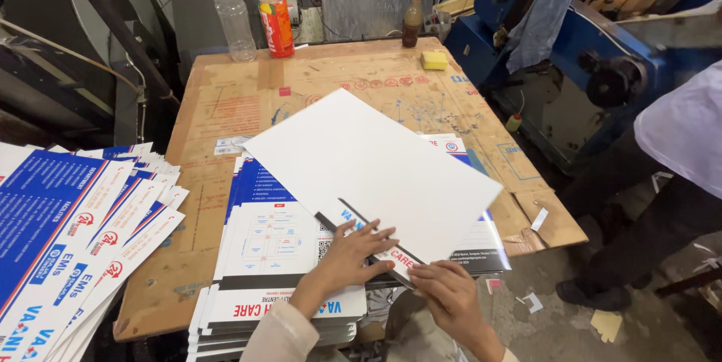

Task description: The person folds printed sheets in half and stacks them on a wooden table. They repeatedly pick up a sheet, fold it, and place it on the growing stack.

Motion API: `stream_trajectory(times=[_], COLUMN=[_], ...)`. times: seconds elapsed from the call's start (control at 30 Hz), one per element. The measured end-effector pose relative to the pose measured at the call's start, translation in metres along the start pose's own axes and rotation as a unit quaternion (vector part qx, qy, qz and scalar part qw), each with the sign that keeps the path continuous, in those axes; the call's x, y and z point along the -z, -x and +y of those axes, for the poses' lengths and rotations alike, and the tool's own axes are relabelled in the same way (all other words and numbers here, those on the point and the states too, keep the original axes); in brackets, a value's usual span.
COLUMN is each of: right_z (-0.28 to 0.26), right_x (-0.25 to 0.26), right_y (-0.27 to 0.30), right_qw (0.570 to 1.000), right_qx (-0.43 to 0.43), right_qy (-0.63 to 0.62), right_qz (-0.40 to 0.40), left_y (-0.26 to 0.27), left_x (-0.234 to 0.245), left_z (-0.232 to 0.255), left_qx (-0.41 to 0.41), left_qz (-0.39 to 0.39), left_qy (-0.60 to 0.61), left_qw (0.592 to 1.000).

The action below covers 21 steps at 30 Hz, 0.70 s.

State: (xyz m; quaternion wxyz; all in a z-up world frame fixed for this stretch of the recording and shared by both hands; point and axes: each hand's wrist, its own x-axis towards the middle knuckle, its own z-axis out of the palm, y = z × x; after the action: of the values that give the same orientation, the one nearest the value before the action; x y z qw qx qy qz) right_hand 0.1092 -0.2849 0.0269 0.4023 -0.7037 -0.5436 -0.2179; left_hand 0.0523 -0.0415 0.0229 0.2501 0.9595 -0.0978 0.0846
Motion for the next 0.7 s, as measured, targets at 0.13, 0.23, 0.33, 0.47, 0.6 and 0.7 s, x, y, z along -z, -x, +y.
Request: stream_trajectory(times=[0.13,0.23,0.33,0.47,0.6,0.7], right_z=[-0.033,-0.050,-0.055,-0.043,-0.009,0.021], right_x=[0.014,0.027,0.042,0.058,0.066,0.066], right_y=[-0.040,-0.055,-0.060,-0.071,-0.116,-0.142], right_qw=[0.992,0.987,0.966,0.927,0.909,0.903], right_qx=[0.007,0.019,-0.093,-0.223,-0.235,-0.217], right_qy=[-0.025,-0.009,-0.032,-0.121,-0.194,-0.234], right_qz=[0.127,0.159,0.240,0.275,0.283,0.287], left_y=[0.020,0.032,0.043,0.112,0.216,0.274], left_x=[0.010,0.023,0.058,0.128,0.171,0.163], left_z=[0.034,0.044,0.026,-0.016,-0.034,-0.046], left_qx=[-0.098,-0.081,-0.102,-0.027,0.098,0.076], left_qz=[0.184,0.232,0.292,0.364,0.500,0.565], left_qy=[0.108,0.124,0.032,-0.029,-0.206,0.229], left_qw=[0.972,0.961,0.951,0.931,0.836,0.789])
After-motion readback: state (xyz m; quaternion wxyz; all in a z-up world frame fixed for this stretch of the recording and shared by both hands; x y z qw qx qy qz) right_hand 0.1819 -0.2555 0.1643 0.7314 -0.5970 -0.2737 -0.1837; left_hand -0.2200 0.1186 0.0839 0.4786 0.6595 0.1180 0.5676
